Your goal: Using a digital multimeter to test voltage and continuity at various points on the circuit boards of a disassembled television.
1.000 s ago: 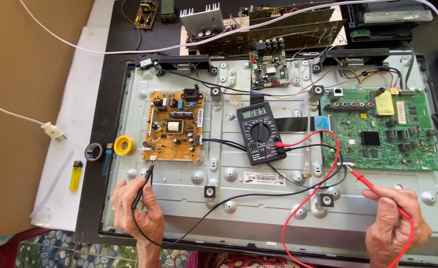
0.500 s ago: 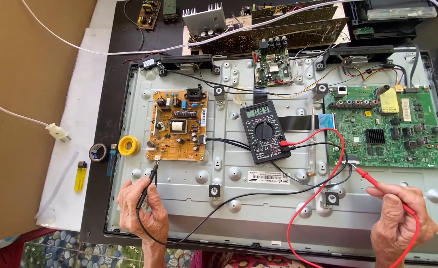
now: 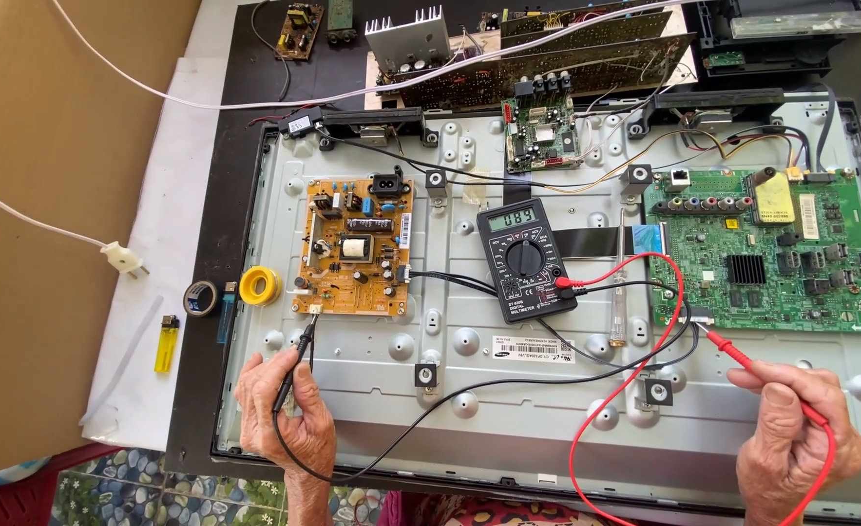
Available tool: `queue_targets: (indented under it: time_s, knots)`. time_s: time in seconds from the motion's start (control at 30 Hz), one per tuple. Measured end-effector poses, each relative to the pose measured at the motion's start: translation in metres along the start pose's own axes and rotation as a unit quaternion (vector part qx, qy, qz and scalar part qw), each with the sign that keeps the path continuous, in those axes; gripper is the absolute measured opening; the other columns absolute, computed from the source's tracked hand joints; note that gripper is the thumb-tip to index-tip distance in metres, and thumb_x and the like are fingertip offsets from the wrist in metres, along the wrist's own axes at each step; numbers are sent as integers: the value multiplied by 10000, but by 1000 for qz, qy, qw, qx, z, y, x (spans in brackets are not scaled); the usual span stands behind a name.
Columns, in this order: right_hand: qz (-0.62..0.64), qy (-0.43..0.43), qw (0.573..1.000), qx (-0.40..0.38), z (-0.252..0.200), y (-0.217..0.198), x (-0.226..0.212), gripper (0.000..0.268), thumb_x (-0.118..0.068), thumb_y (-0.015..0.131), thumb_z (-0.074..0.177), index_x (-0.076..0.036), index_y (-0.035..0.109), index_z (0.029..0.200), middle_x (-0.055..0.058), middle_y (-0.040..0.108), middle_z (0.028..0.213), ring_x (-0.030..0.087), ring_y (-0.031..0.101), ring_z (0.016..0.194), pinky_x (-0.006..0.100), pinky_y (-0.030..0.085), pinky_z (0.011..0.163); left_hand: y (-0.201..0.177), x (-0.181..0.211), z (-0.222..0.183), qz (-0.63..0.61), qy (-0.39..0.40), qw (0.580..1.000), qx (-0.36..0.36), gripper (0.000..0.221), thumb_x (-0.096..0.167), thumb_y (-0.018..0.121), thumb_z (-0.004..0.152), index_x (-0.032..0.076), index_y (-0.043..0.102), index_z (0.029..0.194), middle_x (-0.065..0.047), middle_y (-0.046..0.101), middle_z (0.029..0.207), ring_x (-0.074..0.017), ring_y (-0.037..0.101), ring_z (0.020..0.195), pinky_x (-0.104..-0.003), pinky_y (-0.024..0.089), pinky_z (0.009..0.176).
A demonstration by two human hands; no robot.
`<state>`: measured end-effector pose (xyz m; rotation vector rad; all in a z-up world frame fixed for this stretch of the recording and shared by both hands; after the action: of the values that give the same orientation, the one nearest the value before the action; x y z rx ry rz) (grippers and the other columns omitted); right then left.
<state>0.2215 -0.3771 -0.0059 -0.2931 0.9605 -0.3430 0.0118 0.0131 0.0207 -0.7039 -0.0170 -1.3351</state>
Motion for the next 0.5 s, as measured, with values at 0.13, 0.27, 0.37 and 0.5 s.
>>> queue_targets:
  time_s: [0.13, 0.27, 0.37, 0.5]
  knots:
    - [-1, -2, 1000, 1, 1, 1, -3, 158, 55, 490, 1221, 144, 612, 1175, 260, 681, 945, 302, 550, 935, 391, 440, 952, 1, -2, -2, 3, -2, 1000, -1, 152, 100, 586, 1085, -26, 665, 1119, -156, 712, 1037, -348, 699, 976, -584, 566, 1077]
    - [-12, -6, 1000, -3, 0, 0, -2, 171, 49, 474, 1232, 145, 607, 1182, 270, 685, 957, 319, 555, 946, 408, 441, 981, 2, -2, -3, 8, -1, 1000, -7, 147, 97, 594, 1080, -19, 666, 1133, -150, 710, 1043, -344, 694, 977, -577, 566, 1079]
    - [-8, 0, 1000, 0, 0, 0, -3, 160, 59, 481, 1231, 146, 606, 1184, 268, 681, 954, 321, 587, 951, 395, 455, 964, 2, 0, -2, 0, 1, 1000, -5, 149, 97, 590, 1079, -23, 662, 1131, -160, 707, 1039, -340, 693, 969, -584, 566, 1078]
    - [1, 7, 1000, 4, -2, 0, 2, 172, 44, 487, 1237, 157, 601, 1176, 279, 667, 959, 345, 673, 921, 363, 476, 889, 2, 2, 0, -7, 6, 1000, -4, 141, 87, 583, 1075, -34, 654, 1098, -158, 710, 1032, -326, 700, 963, -576, 555, 1070]
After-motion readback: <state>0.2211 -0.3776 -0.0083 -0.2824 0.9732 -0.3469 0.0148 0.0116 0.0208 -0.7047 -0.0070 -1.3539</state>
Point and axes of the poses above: each hand's wrist, its own z-axis towards the middle knuckle, its own y-axis out of the palm, x = y × z, the point moved 3 cm from there along z, towards the middle knuckle
